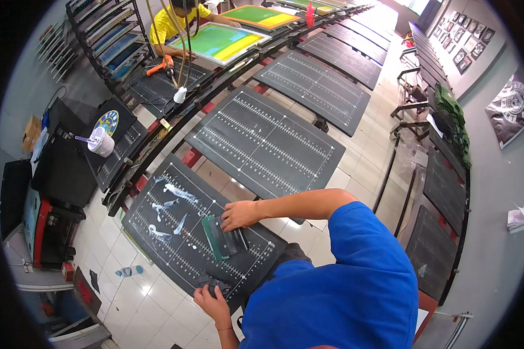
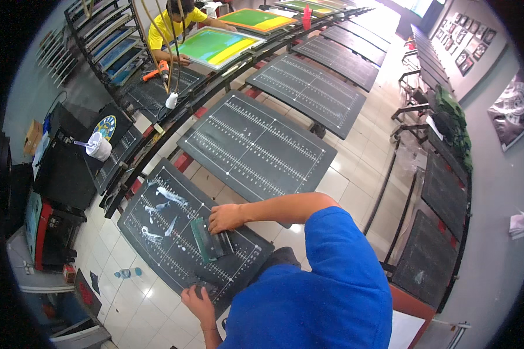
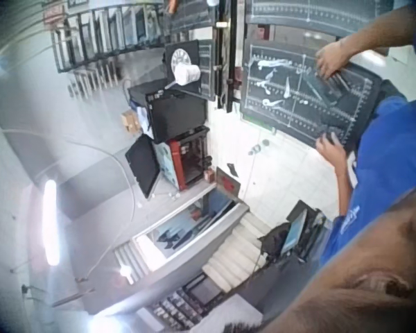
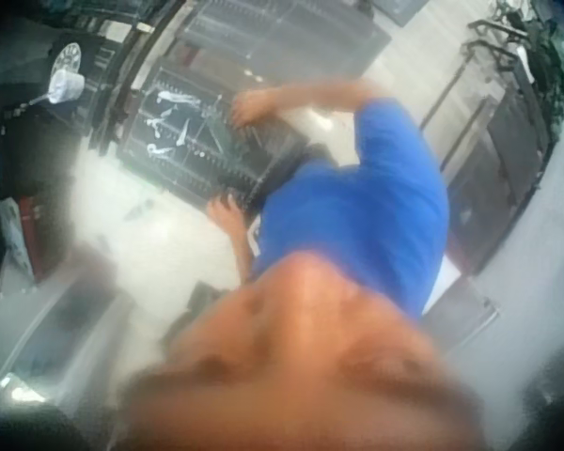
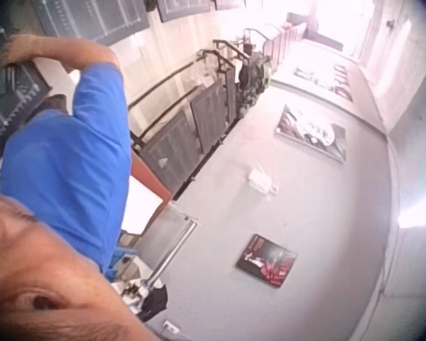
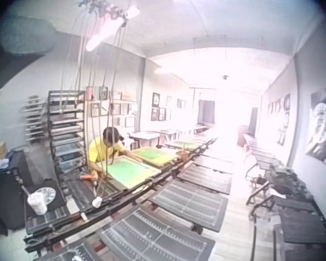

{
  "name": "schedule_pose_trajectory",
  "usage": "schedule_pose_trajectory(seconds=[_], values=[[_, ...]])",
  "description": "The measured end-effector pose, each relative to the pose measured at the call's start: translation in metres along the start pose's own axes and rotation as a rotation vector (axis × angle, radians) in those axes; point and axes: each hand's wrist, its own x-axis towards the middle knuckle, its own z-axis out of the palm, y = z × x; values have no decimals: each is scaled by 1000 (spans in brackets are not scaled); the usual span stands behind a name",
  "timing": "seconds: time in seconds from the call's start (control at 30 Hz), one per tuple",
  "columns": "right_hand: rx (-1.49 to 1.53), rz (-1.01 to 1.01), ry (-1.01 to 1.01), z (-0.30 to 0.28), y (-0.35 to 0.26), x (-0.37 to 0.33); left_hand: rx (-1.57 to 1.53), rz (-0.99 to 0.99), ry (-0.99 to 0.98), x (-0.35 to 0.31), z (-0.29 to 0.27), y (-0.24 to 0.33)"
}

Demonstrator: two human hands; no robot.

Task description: The person cleans a large black printing mat on a workbench using a squeegee and a rag. They also handle a white bucket, moving it to a shelf on a staircase and returning it to the workspace.

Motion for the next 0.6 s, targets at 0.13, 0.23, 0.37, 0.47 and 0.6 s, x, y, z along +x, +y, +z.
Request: schedule_pose_trajectory(seconds=[0.13,0.23,0.37,0.47,0.6], values=[[65,-106,-28,-14,6,2,-9,-79,21,-5,9,8],[128,-157,-25,-8,14,3,-9,-102,62,-6,16,17],[277,103,45,-21,13,2,-187,-115,119,7,-1,65],[424,465,39,-30,-10,-9,-533,-233,-202,19,19,72],[548,487,101,-12,-22,-9,-987,-400,-430,16,62,60]])
